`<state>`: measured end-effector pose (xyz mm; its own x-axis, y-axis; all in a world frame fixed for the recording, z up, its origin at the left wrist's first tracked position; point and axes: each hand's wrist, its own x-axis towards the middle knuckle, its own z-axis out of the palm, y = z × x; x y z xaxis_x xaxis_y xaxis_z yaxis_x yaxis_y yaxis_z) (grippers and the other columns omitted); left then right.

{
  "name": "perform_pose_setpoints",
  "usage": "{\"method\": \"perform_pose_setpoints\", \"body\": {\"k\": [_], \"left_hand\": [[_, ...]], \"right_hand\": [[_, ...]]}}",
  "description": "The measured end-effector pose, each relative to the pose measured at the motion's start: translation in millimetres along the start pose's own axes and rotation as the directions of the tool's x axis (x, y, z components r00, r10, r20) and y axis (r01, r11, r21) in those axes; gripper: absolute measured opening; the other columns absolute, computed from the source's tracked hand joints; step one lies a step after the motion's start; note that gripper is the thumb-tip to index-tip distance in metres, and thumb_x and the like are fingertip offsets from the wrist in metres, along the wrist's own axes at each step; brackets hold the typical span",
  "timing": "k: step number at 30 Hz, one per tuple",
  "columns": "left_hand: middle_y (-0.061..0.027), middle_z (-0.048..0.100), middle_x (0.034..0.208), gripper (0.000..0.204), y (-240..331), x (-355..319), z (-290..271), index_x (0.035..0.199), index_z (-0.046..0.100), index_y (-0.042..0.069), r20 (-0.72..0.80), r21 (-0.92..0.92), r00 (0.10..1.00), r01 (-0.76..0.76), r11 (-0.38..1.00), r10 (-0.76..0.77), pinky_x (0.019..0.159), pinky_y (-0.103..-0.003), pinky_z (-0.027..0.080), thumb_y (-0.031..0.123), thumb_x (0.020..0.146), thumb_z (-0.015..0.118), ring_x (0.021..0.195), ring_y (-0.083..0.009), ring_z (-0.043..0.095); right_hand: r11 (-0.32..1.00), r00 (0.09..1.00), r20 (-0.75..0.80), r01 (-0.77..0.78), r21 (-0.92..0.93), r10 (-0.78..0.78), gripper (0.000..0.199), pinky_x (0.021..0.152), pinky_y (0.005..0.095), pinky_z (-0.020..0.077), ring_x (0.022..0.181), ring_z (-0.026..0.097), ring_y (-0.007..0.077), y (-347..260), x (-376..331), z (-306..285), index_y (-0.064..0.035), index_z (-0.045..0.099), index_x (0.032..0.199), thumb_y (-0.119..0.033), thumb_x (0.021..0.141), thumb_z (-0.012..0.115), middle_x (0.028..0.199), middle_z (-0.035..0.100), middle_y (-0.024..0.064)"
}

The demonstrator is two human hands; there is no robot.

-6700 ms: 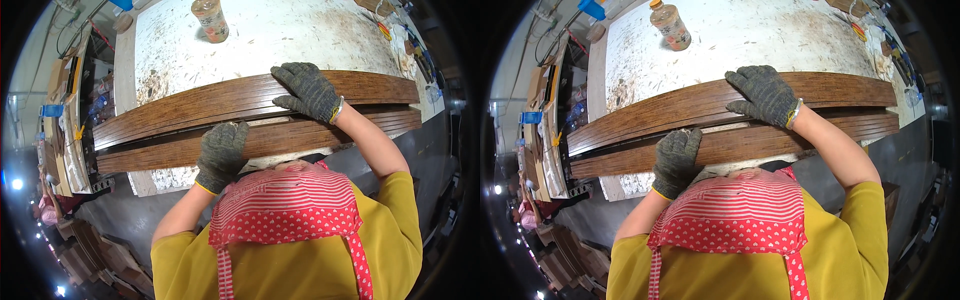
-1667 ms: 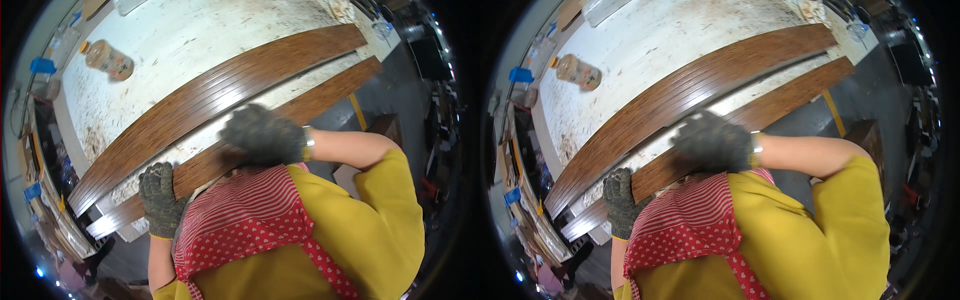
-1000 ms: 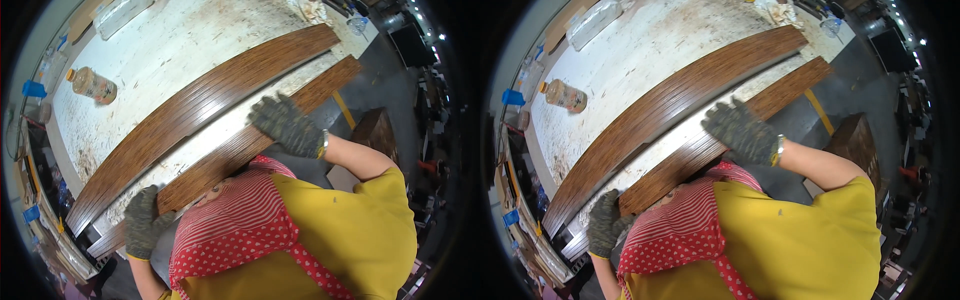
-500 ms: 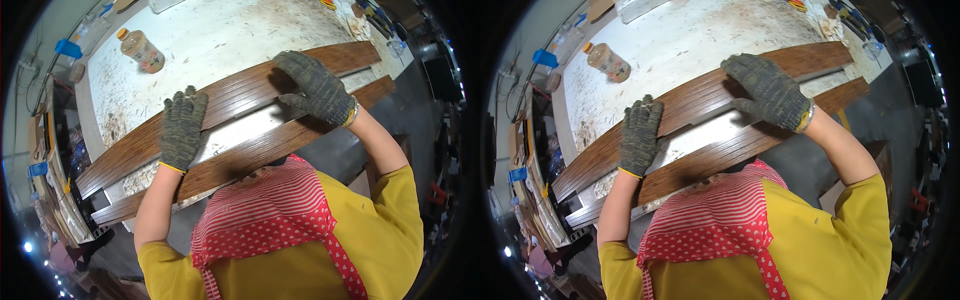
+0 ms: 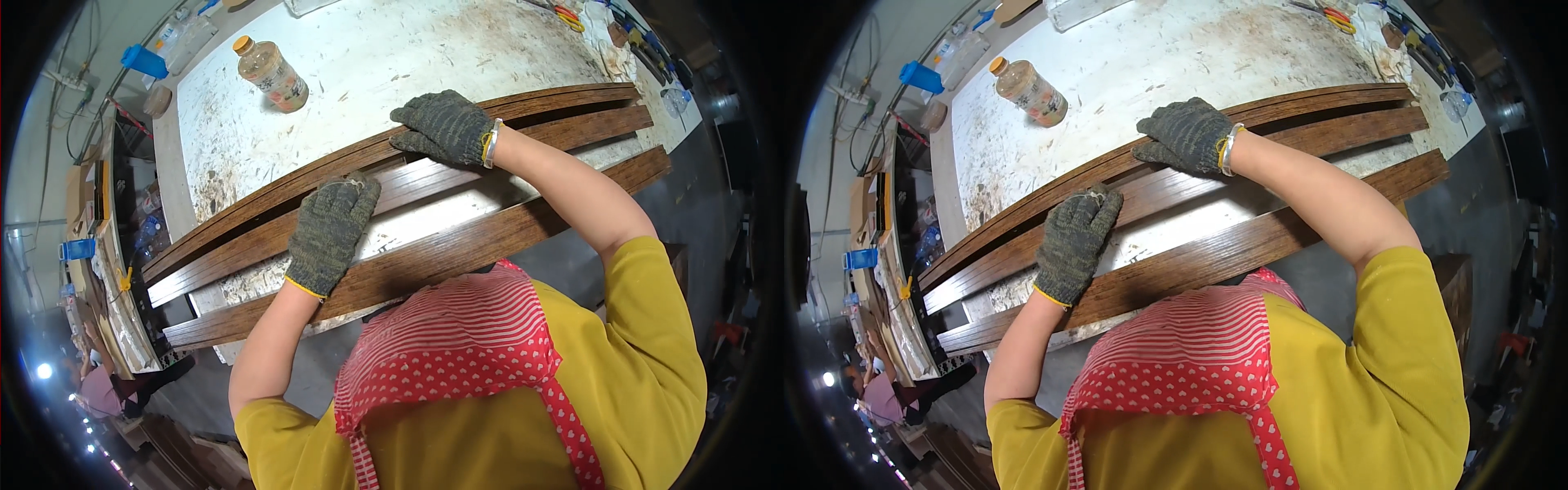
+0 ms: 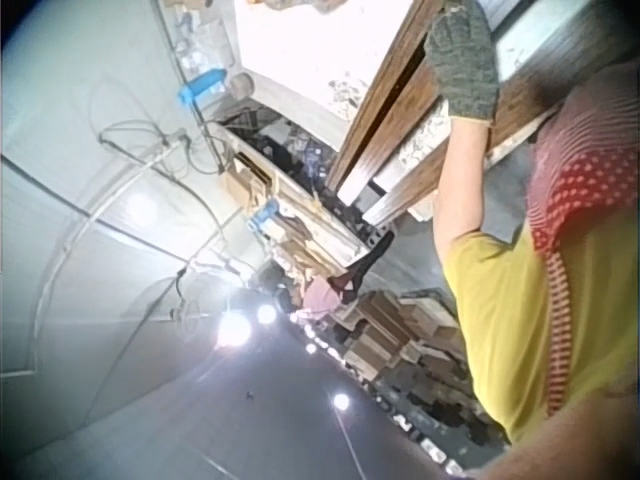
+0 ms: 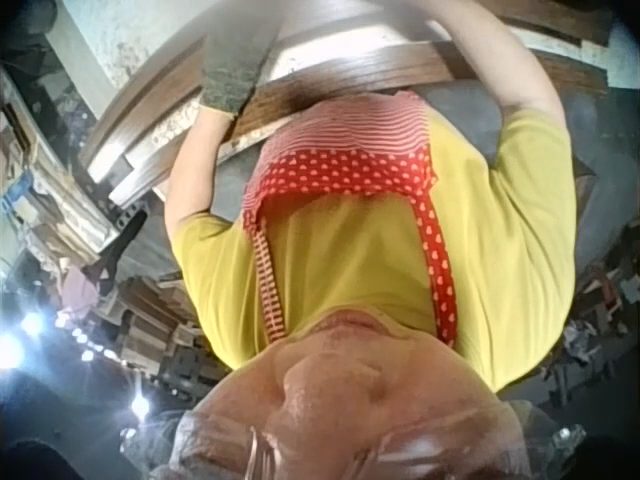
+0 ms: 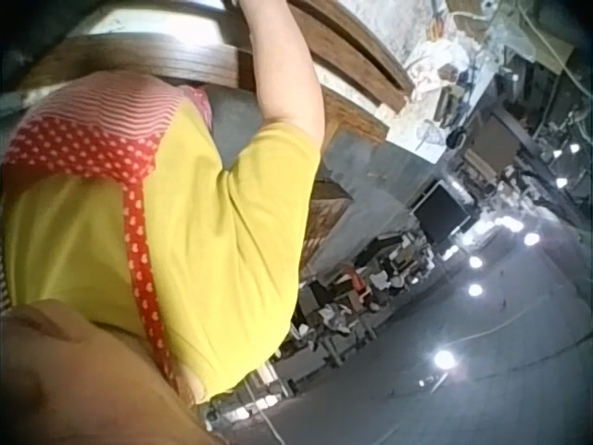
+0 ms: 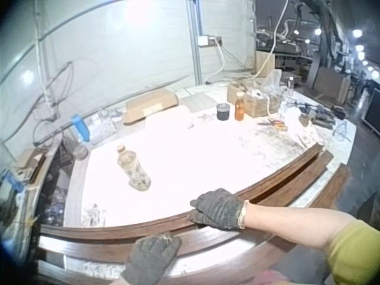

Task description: The person applies a liquid finish to long wooden boards using a cloth, then wipes down a smaller stack of wooden blocks.

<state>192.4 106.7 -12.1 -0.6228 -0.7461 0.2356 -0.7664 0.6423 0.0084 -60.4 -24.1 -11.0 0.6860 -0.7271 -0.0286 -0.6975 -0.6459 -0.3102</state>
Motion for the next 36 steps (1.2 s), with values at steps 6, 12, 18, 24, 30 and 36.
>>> {"method": "perform_pose_setpoints", "body": {"k": [6, 12, 18, 24, 30, 36], "left_hand": [[-0.0181, 0.059, 0.124, 0.072, 5.8, 0.4, -3.3, 0.147, 0.045, 0.012, 0.264, 0.016, 0.948, 0.18, 0.984, -0.177, 0.097, -0.049, 0.045, 0.024, 0.082, 0.074, 0.11, -0.0351, 0.058], [-0.0165, 0.059, 0.12, 0.08, 9.2, 6.5, -3.7, 0.148, 0.044, 0.015, 0.355, 0.086, 0.909, 0.202, 0.976, -0.22, 0.098, -0.05, 0.045, 0.021, 0.077, 0.079, 0.108, -0.0338, 0.059], [-0.0158, 0.06, 0.116, 0.075, 6.8, 6.9, -4.6, 0.146, 0.047, 0.014, 0.343, 0.018, 0.917, 0.21, 0.978, -0.203, 0.098, -0.049, 0.045, 0.021, 0.078, 0.078, 0.109, -0.0342, 0.059], [-0.0162, 0.062, 0.115, 0.07, 8.8, 8.0, -5.4, 0.141, 0.05, 0.01, 0.363, 0.012, 0.904, 0.237, 0.971, -0.225, 0.094, -0.047, 0.046, 0.017, 0.077, 0.078, 0.105, -0.0337, 0.06], [-0.0178, 0.062, 0.115, 0.073, 12.6, 9.8, -7.1, 0.142, 0.05, 0.01, 0.371, 0.029, 0.891, 0.271, 0.962, -0.262, 0.094, -0.049, 0.045, 0.01, 0.074, 0.078, 0.106, -0.0358, 0.059], [-0.0195, 0.061, 0.114, 0.075, 10.6, 5.3, 0.8, 0.141, 0.05, 0.01, 0.32, 0.059, 0.917, 0.233, 0.971, -0.239, 0.097, -0.05, 0.045, 0.016, 0.073, 0.081, 0.108, -0.0386, 0.059]], "right_hand": [[0.998, 0.997, 0.069, -0.039, 0.049, 0.036, 0.066, 0.097, 0.0442, 0.0491, 0.107, 0.067, 0.0332, 3.5, 6.2, -5.7, -0.0058, 0.063, 0.127, -0.062, 0.094, 0.052, 0.118, 0.069, 0.0183], [0.994, 0.994, 0.083, 0.081, -0.075, -0.074, 0.057, 0.089, 0.0425, 0.0523, 0.1, 0.068, 0.0328, 2.7, 4.3, -9.2, -0.0037, 0.063, 0.118, -0.041, 0.078, 0.08, 0.107, 0.069, 0.0174], [0.988, 0.987, 0.109, 0.129, -0.087, -0.12, 0.058, 0.093, 0.0432, 0.0516, 0.106, 0.066, 0.0325, 5.5, 12.3, -8.1, -0.0027, 0.062, 0.12, -0.042, 0.081, 0.078, 0.113, 0.068, 0.0168], [0.99, 0.979, 0.186, 0.103, -0.097, -0.083, 0.05, 0.089, 0.0432, 0.0537, 0.102, 0.069, 0.0312, 15.6, 51.1, -22.5, -0.0036, 0.064, 0.115, -0.038, 0.081, 0.078, 0.108, 0.07, 0.0164], [0.987, 0.987, 0.152, 0.079, -0.141, -0.057, 0.066, 0.095, 0.0451, 0.0507, 0.11, 0.066, 0.0349, 33.2, 79.6, -6.7, -0.0038, 0.061, 0.125, -0.05, 0.081, 0.076, 0.116, 0.068, 0.019], [0.995, 0.992, 0.118, 0.064, -0.074, -0.055, 0.05, 0.097, 0.0462, 0.049, 0.113, 0.062, 0.0341, 39.6, 73.4, 15.9, -0.0032, 0.07, 0.114, -0.047, 0.093, 0.061, 0.117, 0.066, 0.0178]]}}
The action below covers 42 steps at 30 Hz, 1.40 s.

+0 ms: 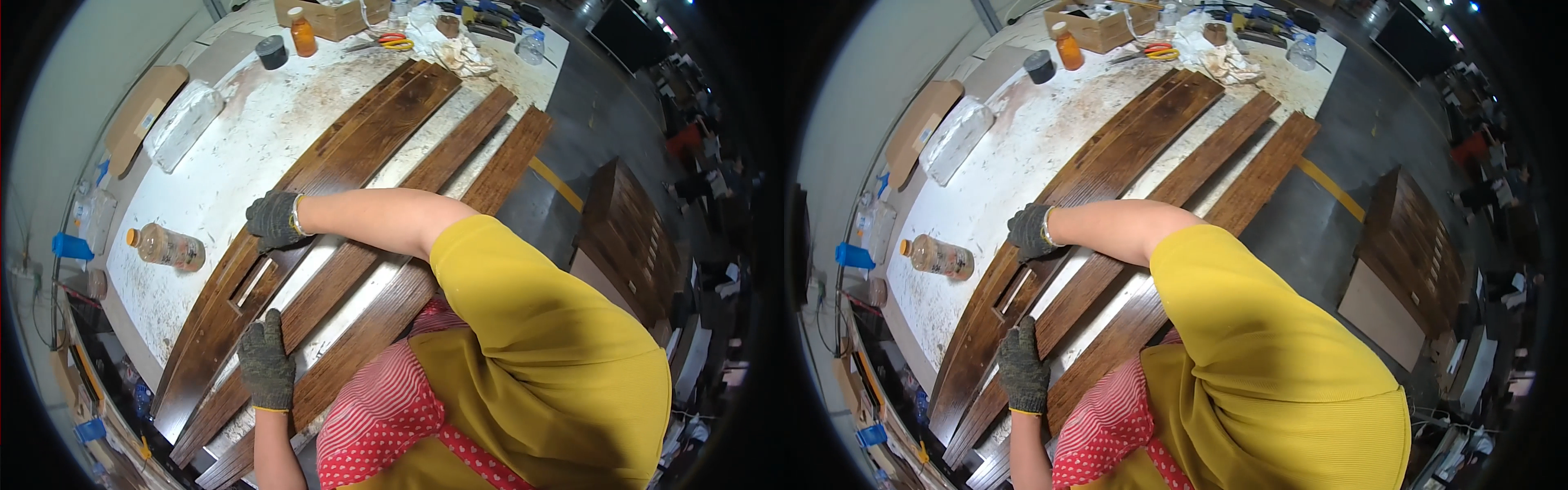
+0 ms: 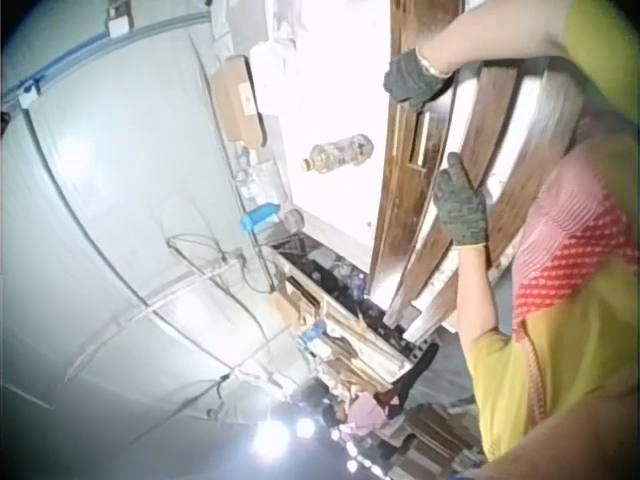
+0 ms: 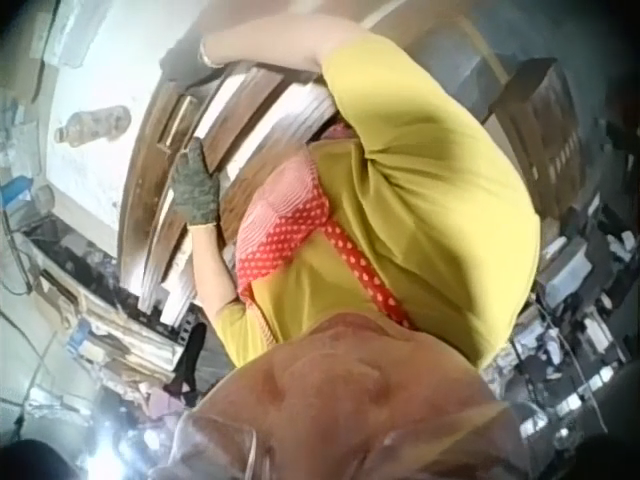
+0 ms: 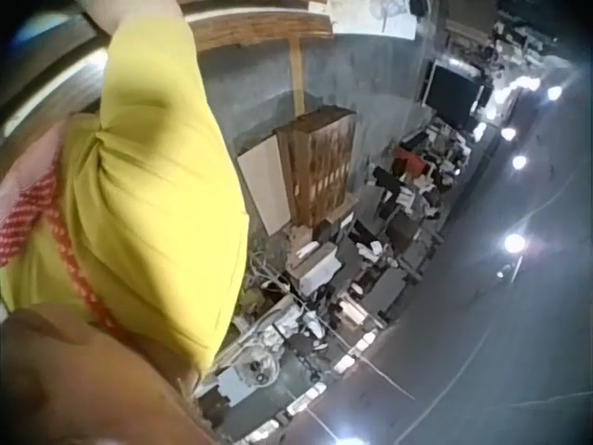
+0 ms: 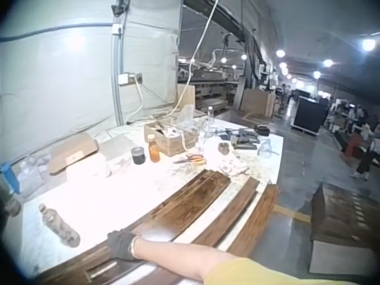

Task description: The person applies a liquid finish to long wooden boards using a cloth, then wipes down a smaller stack of wooden blocks.

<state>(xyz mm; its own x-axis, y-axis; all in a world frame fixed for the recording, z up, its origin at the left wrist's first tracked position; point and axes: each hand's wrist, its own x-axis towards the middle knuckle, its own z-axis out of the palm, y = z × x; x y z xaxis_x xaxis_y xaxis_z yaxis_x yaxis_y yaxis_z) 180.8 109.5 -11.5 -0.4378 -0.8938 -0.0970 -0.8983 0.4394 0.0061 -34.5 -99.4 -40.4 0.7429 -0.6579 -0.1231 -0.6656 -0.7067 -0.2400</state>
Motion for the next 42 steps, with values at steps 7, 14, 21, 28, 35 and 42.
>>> {"method": "perform_pose_setpoints", "body": {"k": [7, 14, 21, 28, 35, 42], "left_hand": [[-0.0216, 0.062, 0.123, 0.073, -9.9, 5.0, -1.0, 0.142, 0.05, 0.012, 0.047, 0.008, 0.999, -0.018, 1.0, 0.017, 0.1, -0.05, 0.046, 0.021, 0.076, 0.08, 0.114, -0.0406, 0.059], [-0.0204, 0.063, 0.13, 0.072, -29.2, 41.1, -34.4, 0.14, 0.052, 0.009, 0.151, -0.248, 0.987, -0.013, 0.969, 0.052, 0.098, -0.047, 0.05, 0.018, 0.074, 0.08, 0.115, -0.0388, 0.062], [-0.0194, 0.059, 0.136, 0.069, -34.8, 48.7, -55.6, 0.142, 0.05, 0.009, 0.184, -0.359, 0.981, 0.003, 0.933, 0.067, 0.102, -0.045, 0.049, 0.014, 0.076, 0.073, 0.12, -0.0392, 0.059], [-0.0214, 0.064, 0.132, 0.074, -46.1, 70.2, -109.2, 0.146, 0.049, 0.01, 0.319, -0.304, 0.947, 0.133, 0.943, -0.031, 0.107, -0.041, 0.047, 0.019, 0.079, 0.077, 0.123, -0.0346, 0.062], [-0.0202, 0.066, 0.127, 0.074, -47.5, 84.8, -124.7, 0.147, 0.047, 0.009, 0.499, -0.335, 0.866, 0.162, 0.928, 0.029, 0.101, -0.039, 0.05, 0.024, 0.081, 0.075, 0.114, -0.0303, 0.066], [-0.0185, 0.066, 0.124, 0.074, -41.5, 81.2, -118.3, 0.151, 0.043, 0.008, 0.564, -0.509, 0.819, 0.243, 0.826, 0.106, 0.087, -0.035, 0.056, 0.022, 0.085, 0.073, 0.093, -0.0213, 0.07]], "right_hand": [[0.712, 0.891, -0.389, 0.429, 0.556, -0.233, 0.019, 0.086, 0.0374, 0.0548, 0.1, 0.067, 0.0192, -81.5, -80.7, -10.3, -0.0052, 0.07, 0.103, -0.021, 0.094, 0.064, 0.105, 0.07, 0.0135], [0.65, 0.749, -0.601, 0.608, 0.455, -0.279, 0.025, 0.09, 0.0404, 0.0541, 0.098, 0.066, 0.0289, -105.8, -146.8, 15.0, -0.0054, 0.067, 0.112, -0.018, 0.092, 0.061, 0.107, 0.067, 0.0135], [0.912, 0.94, -0.102, 0.341, 0.227, -0.326, 0.039, 0.103, 0.0445, 0.0489, 0.118, 0.062, 0.0349, -102.4, -145.2, 13.2, -0.0008, 0.061, 0.127, -0.011, 0.09, 0.055, 0.127, 0.064, 0.0219], [0.85, 0.906, -0.261, 0.409, 0.332, -0.334, 0.022, 0.087, 0.045, 0.0548, 0.099, 0.067, 0.0361, -138.1, -122.9, 12.1, 0.0022, 0.066, 0.101, -0.007, 0.081, 0.061, 0.106, 0.067, 0.023], [0.925, 0.793, -0.507, 0.379, -0.023, -0.338, 0.029, 0.091, 0.0407, 0.054, 0.103, 0.066, 0.0289, -131.1, -121.9, -4.6, -0.0014, 0.065, 0.112, -0.012, 0.086, 0.057, 0.113, 0.066, 0.016], [0.978, 0.939, -0.276, 0.207, -0.016, -0.203, 0.008, 0.065, 0.0353, 0.0548, 0.079, 0.07, 0.0211, -137.5, -100.3, 6.0, -0.0066, 0.067, 0.089, -0.013, 0.089, 0.061, 0.086, 0.07, 0.0096]]}}
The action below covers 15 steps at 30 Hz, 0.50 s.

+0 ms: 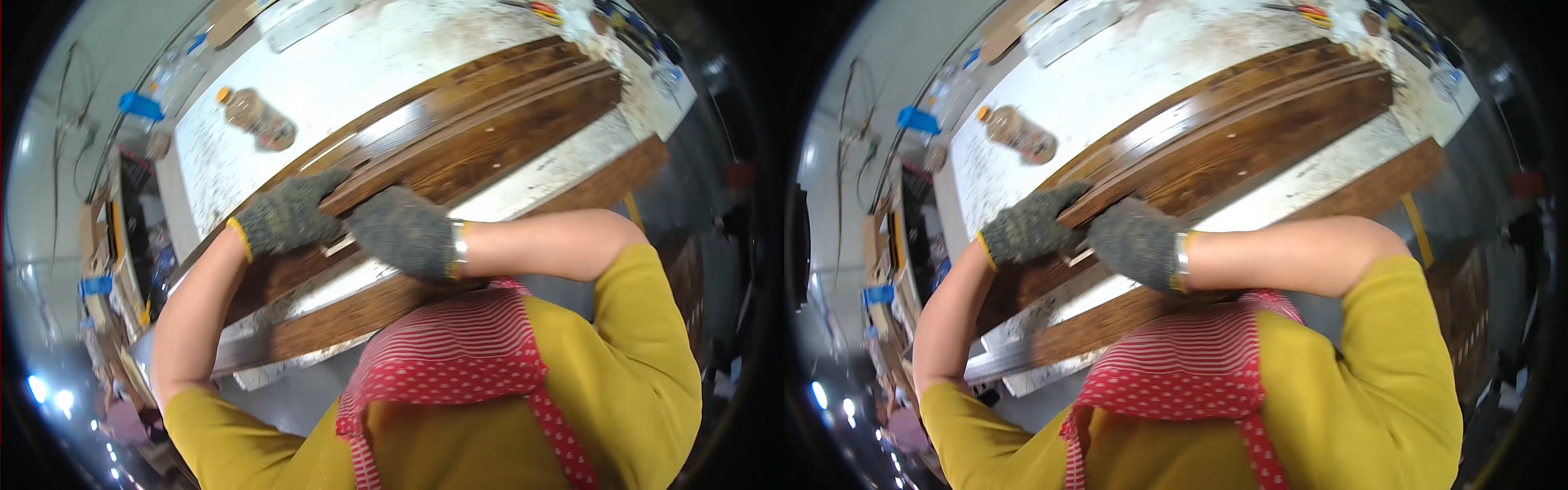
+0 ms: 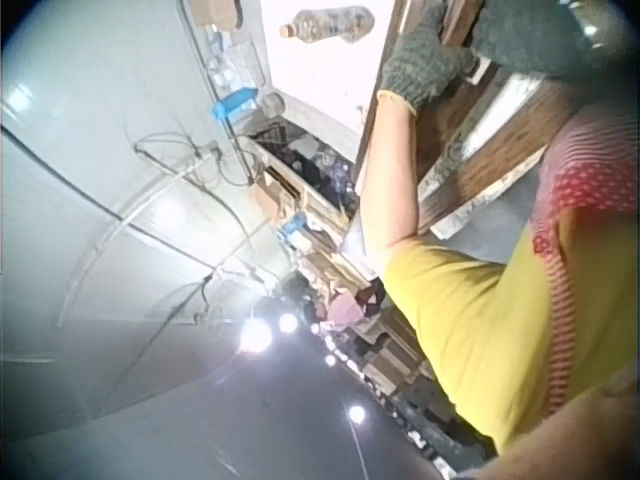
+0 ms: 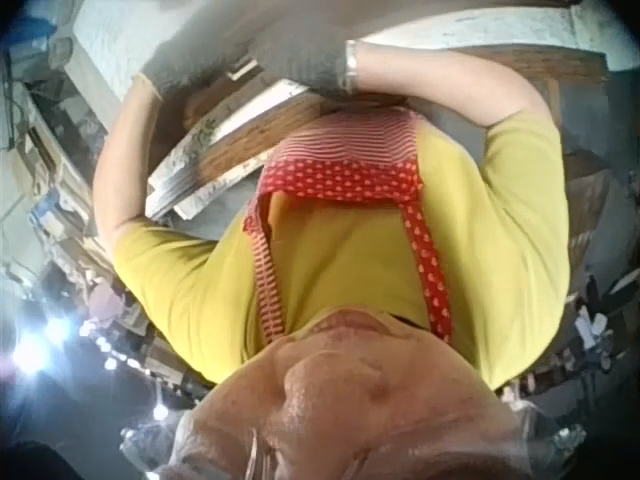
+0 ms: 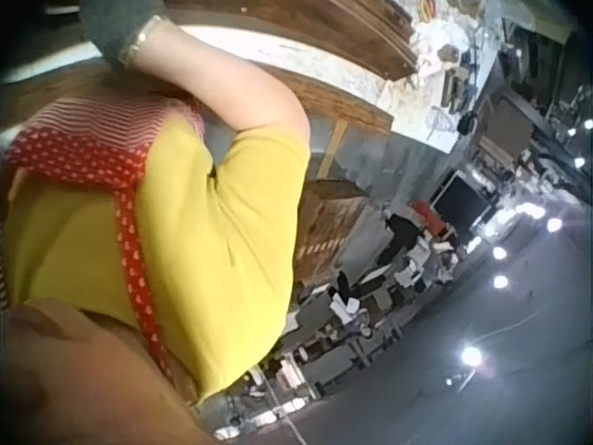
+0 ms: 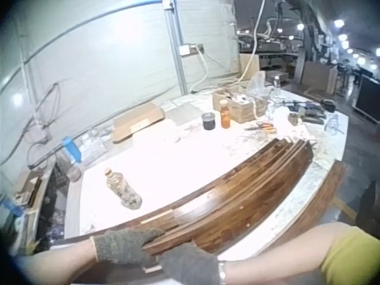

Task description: The person applies a liquid finish to long wooden boards using a cloth, then wipes down a smaller stack of wooden blocks.

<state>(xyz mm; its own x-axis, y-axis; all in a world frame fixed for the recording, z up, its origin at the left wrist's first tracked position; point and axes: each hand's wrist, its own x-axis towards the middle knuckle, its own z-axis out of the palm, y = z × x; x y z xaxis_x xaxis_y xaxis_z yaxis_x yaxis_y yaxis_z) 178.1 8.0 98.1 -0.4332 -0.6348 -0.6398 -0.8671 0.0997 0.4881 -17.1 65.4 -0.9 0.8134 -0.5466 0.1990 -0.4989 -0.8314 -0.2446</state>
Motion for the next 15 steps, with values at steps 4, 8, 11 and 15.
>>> {"method": "perform_pose_setpoints", "body": {"k": [4, 8, 11, 15], "left_hand": [[-0.0163, 0.073, 0.1, 0.077, 6.4, 1.4, 4.3, 0.151, 0.041, 0.005, 0.018, -0.06, 0.996, 0.094, 0.994, -0.093, 0.071, -0.033, 0.058, 0.021, 0.085, 0.077, 0.066, -0.018, 0.07], [-0.0219, 0.067, 0.125, 0.08, -10.3, 16.7, 17.9, 0.147, 0.046, 0.001, -0.014, -0.039, 1.0, 0.005, 0.999, -0.005, 0.1, -0.036, 0.05, 0.021, 0.078, 0.082, 0.116, -0.028, 0.065], [-0.0204, 0.067, 0.127, 0.077, -34.9, 32.2, 30.3, 0.143, 0.05, -0.001, 0.033, -0.321, 0.988, -0.134, 0.937, 0.153, 0.099, -0.035, 0.05, 0.022, 0.077, 0.082, 0.115, -0.0239, 0.064], [-0.0181, 0.068, 0.126, 0.065, -54.7, 50.6, 35.2, 0.137, 0.056, 0.0, 0.157, -0.146, 0.987, 0.006, 0.989, 0.018, 0.096, -0.036, 0.051, 0.02, 0.08, 0.079, 0.112, -0.0242, 0.065]], "right_hand": [[1.0, 0.999, -0.05, -0.013, -0.011, 0.012, 0.013, 0.065, 0.04, 0.0578, 0.079, 0.073, 0.0282, 5.7, 12.2, 29.9, -0.0062, 0.073, 0.089, -0.011, 0.082, 0.064, 0.085, 0.074, 0.011], [0.999, 0.996, 0.08, -0.033, 0.028, 0.031, 0.017, 0.075, 0.0446, 0.0594, 0.088, 0.073, 0.0331, 10.6, 16.8, 44.8, -0.0089, 0.077, 0.091, -0.017, 0.08, 0.067, 0.093, 0.076, 0.0106], [0.996, 0.975, 0.212, 0.057, 0.062, -0.069, 0.023, 0.075, 0.0467, 0.0585, 0.088, 0.073, 0.0325, 11.8, 20.7, 41.2, -0.0088, 0.078, 0.096, -0.021, 0.078, 0.068, 0.094, 0.076, 0.0088], [0.975, 0.788, 0.606, -0.04, 0.219, -0.104, 0.035, 0.078, 0.0455, 0.0566, 0.089, 0.071, 0.0328, 13.6, 39.1, 31.9, -0.0031, 0.077, 0.107, -0.028, 0.084, 0.072, 0.102, 0.075, 0.0142]]}}
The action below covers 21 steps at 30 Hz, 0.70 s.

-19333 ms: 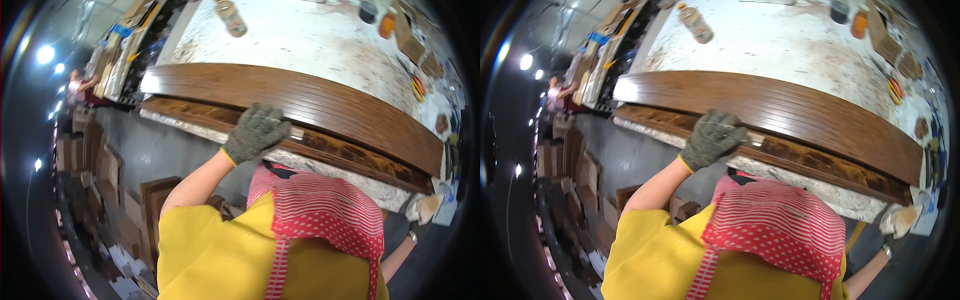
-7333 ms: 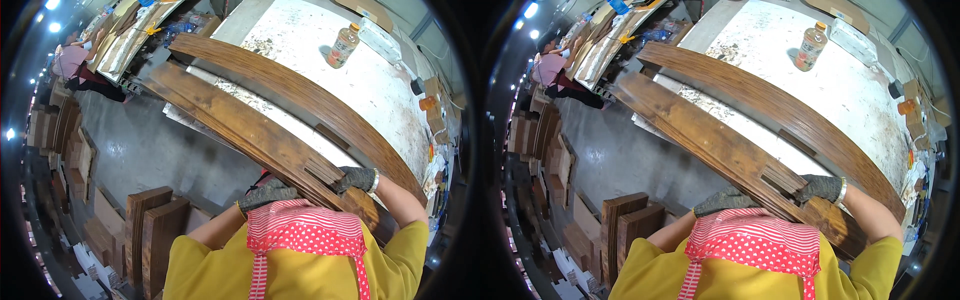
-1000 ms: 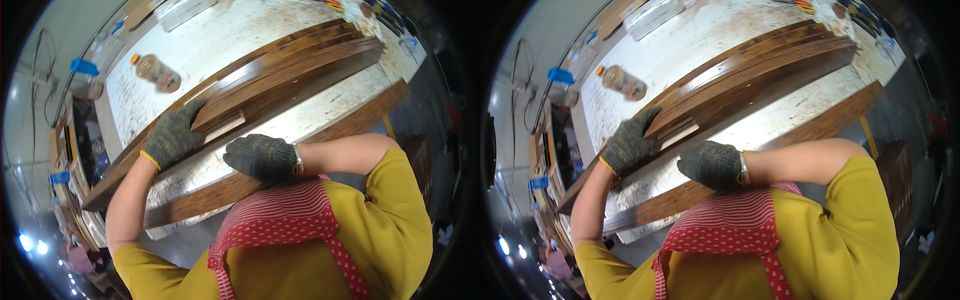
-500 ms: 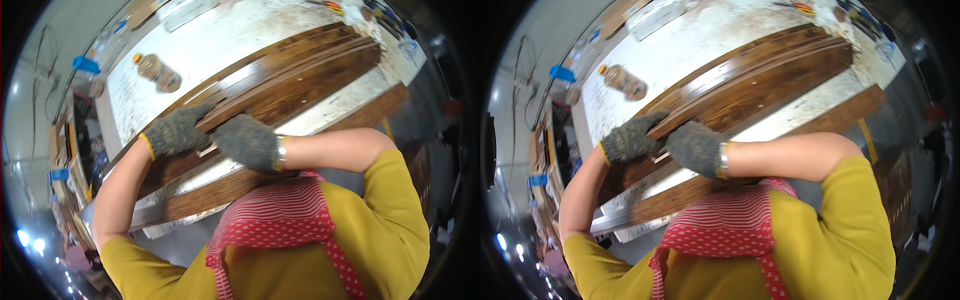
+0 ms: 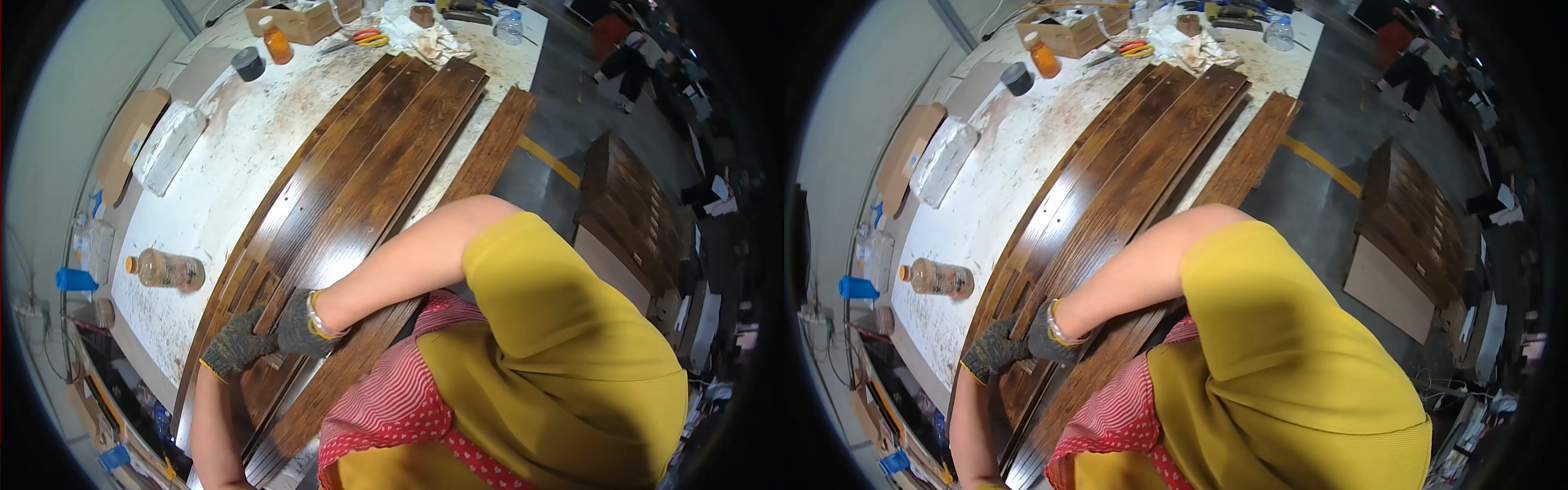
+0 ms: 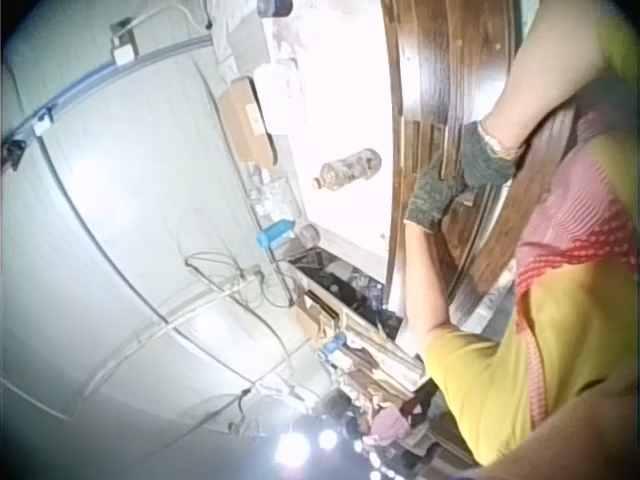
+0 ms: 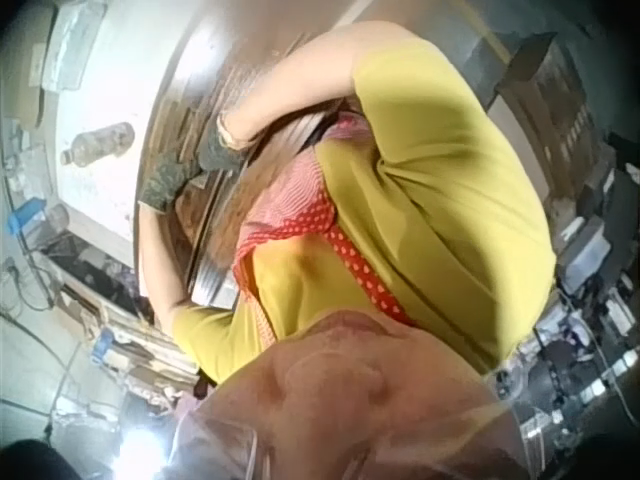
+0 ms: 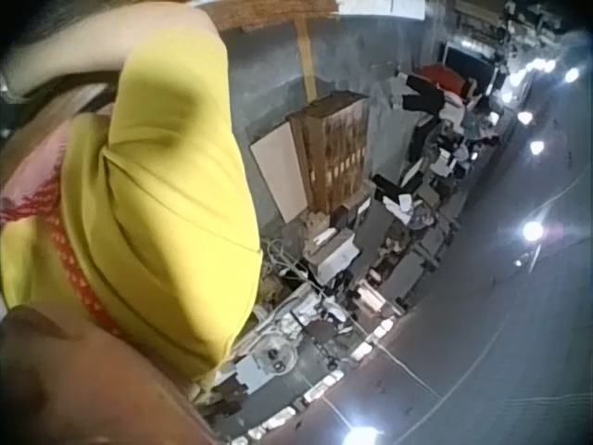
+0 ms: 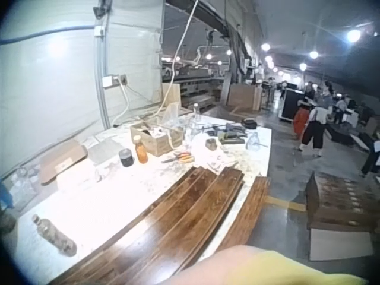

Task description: The person applies a liquid finish to long wooden boards using a cloth, then wipes down a smaller stack of wooden blocks.

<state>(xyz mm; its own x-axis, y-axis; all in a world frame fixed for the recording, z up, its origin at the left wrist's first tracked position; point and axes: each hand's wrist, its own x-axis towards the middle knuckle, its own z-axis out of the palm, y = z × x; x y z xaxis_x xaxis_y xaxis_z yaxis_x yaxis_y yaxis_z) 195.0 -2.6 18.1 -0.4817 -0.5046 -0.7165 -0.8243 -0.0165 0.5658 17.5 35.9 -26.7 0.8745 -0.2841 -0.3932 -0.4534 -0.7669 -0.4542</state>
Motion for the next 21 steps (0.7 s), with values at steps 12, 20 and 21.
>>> {"method": "perform_pose_setpoints", "body": {"k": [12, 20, 21], "left_hand": [[-0.0203, 0.066, 0.126, 0.066, 17.6, -67.8, 28.9, 0.138, 0.054, 0.0, -0.035, -0.046, 0.984, -0.177, 0.983, 0.176, 0.101, -0.04, 0.048, 0.034, 0.086, 0.076, 0.119, -0.0271, 0.062], [-0.0208, 0.057, 0.14, 0.095, 13.5, -65.6, 49.9, 0.148, 0.044, 0.008, -0.13, 0.128, 0.987, 0.108, 0.986, -0.091, 0.104, -0.043, 0.047, 0.033, 0.069, 0.09, 0.129, -0.0358, 0.056], [-0.0215, 0.058, 0.14, 0.095, 9.4, -62.4, 48.7, 0.148, 0.044, 0.007, -0.111, 0.161, 0.992, 0.082, 0.983, -0.065, 0.104, -0.043, 0.047, 0.033, 0.069, 0.09, 0.128, -0.0362, 0.056]], "right_hand": [[0.947, 0.942, 0.287, 0.081, 0.311, -0.174, 0.049, 0.094, 0.0474, 0.0479, 0.109, 0.062, 0.0336, 25.6, 49.5, -0.7, 0.0005, 0.074, 0.113, -0.033, 0.079, 0.079, 0.126, 0.067, 0.0185], [0.974, 0.945, 0.243, 0.226, -0.006, -0.218, 0.048, 0.094, 0.0482, 0.0503, 0.108, 0.065, 0.0343, 3.3, 9.6, -33.3, -0.0003, 0.071, 0.119, -0.034, 0.084, 0.074, 0.127, 0.068, 0.0185], [0.974, 0.954, 0.223, 0.218, -0.064, -0.199, 0.049, 0.095, 0.0493, 0.0494, 0.113, 0.063, 0.0347, 1.4, 3.2, -37.2, -0.0014, 0.07, 0.121, -0.033, 0.084, 0.075, 0.128, 0.067, 0.0189]]}}
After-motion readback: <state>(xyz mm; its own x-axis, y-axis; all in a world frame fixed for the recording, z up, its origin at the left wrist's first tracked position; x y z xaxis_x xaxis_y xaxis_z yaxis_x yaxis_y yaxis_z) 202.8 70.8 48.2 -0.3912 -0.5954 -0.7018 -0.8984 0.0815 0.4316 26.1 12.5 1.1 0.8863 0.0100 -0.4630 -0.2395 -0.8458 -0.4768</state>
